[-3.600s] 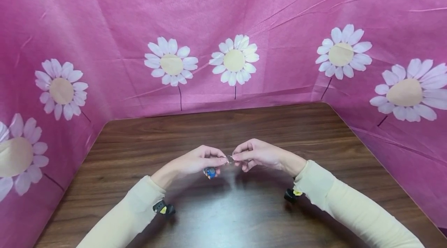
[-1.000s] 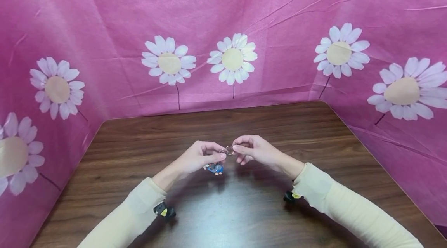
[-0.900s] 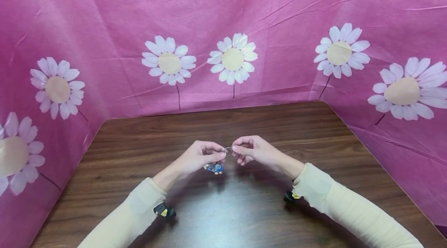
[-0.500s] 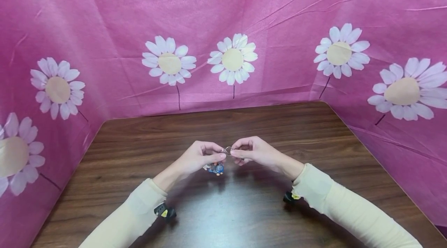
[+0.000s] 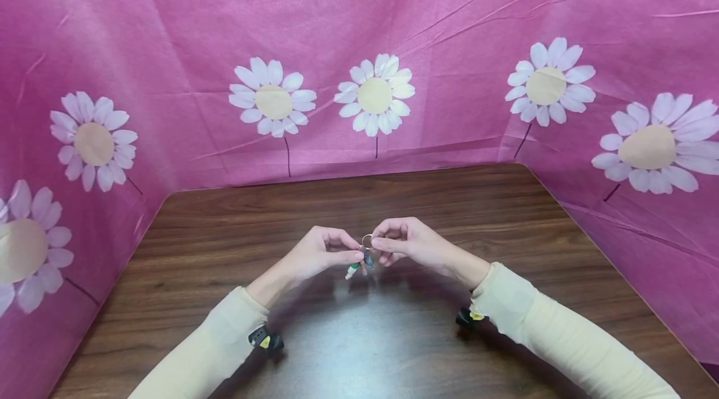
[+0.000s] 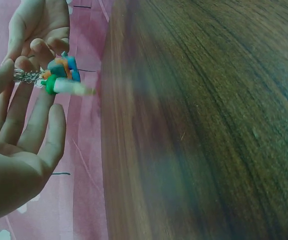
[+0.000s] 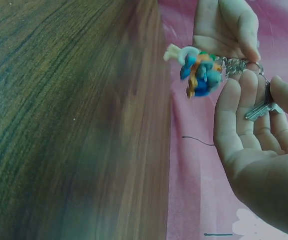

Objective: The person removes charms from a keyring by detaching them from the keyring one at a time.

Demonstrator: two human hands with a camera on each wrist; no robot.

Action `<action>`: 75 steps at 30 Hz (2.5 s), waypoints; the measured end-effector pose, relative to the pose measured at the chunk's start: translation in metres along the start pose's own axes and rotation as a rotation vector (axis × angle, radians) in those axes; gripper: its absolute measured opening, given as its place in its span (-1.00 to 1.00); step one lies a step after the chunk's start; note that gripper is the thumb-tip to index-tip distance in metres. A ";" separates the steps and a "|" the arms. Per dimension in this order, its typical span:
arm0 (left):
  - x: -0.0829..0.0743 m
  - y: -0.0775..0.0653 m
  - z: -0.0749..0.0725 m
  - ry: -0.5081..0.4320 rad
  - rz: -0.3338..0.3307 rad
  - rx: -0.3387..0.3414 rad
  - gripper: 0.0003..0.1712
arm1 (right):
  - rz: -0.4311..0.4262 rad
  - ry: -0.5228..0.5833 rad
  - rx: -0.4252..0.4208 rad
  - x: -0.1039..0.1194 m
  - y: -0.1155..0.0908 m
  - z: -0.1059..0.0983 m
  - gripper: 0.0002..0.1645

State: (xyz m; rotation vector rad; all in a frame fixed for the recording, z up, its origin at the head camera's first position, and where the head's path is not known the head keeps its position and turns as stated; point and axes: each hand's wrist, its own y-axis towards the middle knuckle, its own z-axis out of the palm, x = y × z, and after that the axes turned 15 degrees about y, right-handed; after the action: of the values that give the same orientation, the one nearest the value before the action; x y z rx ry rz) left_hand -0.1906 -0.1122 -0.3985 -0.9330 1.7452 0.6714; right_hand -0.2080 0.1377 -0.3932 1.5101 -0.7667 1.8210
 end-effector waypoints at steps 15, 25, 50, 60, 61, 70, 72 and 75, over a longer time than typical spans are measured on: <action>0.005 0.002 0.000 0.036 0.008 0.018 -0.69 | -0.014 0.003 0.019 0.002 0.000 0.000 -0.70; 0.006 0.004 0.004 0.067 0.022 0.069 -0.72 | 0.009 0.028 0.023 0.002 -0.001 0.001 -0.70; 0.003 0.003 0.005 -0.052 0.028 0.127 -0.76 | 0.000 0.016 0.032 0.001 -0.001 0.000 -0.62; 0.002 0.005 0.003 0.020 -0.007 0.186 -0.55 | 0.004 -0.017 0.028 0.001 -0.001 -0.003 -0.73; 0.002 0.005 0.003 0.034 -0.006 0.190 -0.55 | 0.001 -0.024 0.032 0.001 -0.001 -0.003 -0.73; 0.000 0.007 0.005 0.182 0.004 0.167 -0.61 | -0.041 -0.106 0.037 0.003 -0.001 -0.003 -0.76; 0.000 0.007 0.005 0.215 0.019 0.140 -0.69 | -0.041 -0.110 0.035 0.003 -0.001 -0.004 -0.72; 0.000 0.007 0.005 0.251 0.060 0.082 -0.79 | -0.042 -0.115 0.027 0.002 -0.001 -0.005 -0.69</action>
State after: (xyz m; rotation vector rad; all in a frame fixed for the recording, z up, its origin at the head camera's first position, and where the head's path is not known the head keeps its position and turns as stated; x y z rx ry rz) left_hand -0.1942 -0.1046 -0.4004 -0.9427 2.0134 0.5337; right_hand -0.2105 0.1426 -0.3920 1.6481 -0.7615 1.7322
